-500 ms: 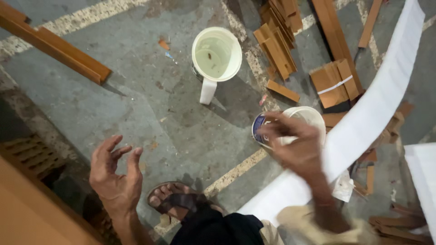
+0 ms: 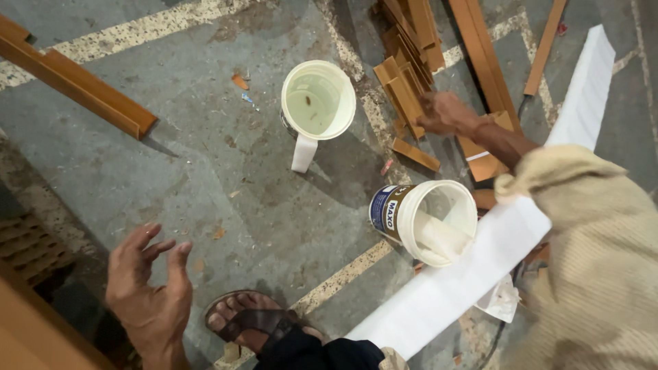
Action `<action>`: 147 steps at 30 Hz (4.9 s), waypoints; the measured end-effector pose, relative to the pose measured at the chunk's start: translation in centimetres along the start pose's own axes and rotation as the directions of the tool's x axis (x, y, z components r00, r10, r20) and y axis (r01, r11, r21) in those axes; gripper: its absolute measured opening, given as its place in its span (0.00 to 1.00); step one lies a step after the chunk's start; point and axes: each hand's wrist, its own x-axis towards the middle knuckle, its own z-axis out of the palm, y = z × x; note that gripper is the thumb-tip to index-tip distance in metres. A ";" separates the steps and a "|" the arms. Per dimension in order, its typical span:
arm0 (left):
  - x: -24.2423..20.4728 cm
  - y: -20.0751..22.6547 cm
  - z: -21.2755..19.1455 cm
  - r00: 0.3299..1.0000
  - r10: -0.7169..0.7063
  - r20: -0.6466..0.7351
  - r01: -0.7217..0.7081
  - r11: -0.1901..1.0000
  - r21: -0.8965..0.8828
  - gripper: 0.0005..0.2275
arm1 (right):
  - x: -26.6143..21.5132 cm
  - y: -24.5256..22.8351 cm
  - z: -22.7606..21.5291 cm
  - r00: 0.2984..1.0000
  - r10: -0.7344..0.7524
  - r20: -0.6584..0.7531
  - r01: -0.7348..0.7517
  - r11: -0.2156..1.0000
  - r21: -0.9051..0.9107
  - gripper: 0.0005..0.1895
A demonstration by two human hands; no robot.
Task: The person applies white adhesive from a tube onto small wooden strips and attaches them to the edges of a large orange board. The person handles the strips one by one, applying glue and pressing them into place along the board's perimeter.
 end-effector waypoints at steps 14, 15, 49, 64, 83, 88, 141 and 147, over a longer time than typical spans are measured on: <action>0.0 0.3 0.3 0.998 -0.056 0.020 0.054 0.997 0.063 0.18 | 2.7 -0.6 3.1 0.919 0.133 -0.372 -0.185 0.977 -0.109 0.18; 0.0 0.5 0.4 0.998 -0.054 0.026 0.052 0.997 0.064 0.18 | 2.6 0.0 2.9 0.941 0.085 -0.328 -0.126 0.986 -0.105 0.16; -0.4 1.0 1.3 0.997 -0.002 0.071 -0.004 0.997 0.076 0.17 | 5.7 -1.4 4.4 0.989 0.131 -0.062 -0.127 0.990 0.062 0.35; -0.8 1.8 3.2 0.981 -0.099 0.168 0.159 0.904 -0.396 0.15 | -6.8 -15.2 -11.3 0.935 0.002 0.354 -0.086 0.971 0.222 0.19; -1.3 0.7 4.6 0.943 0.329 0.039 -0.289 0.873 -0.392 0.27 | -13.8 -37.0 7.2 0.985 -0.110 0.130 -0.131 -0.003 0.991 0.17; -1.0 -0.2 4.6 0.842 0.031 0.538 0.483 0.400 -0.779 0.17 | -13.0 -37.6 7.1 0.890 -0.441 0.117 -0.292 -0.353 0.889 0.17; 4.6 -5.3 8.5 0.905 -0.327 0.270 0.367 0.283 -0.886 0.11 | -10.8 -41.0 8.7 0.999 0.001 -0.041 0.039 0.297 0.954 0.20; 3.4 -4.6 9.6 0.916 -0.332 0.224 0.356 0.420 -0.835 0.12 | -10.4 -41.5 8.4 0.992 0.048 -0.117 0.106 0.193 0.976 0.11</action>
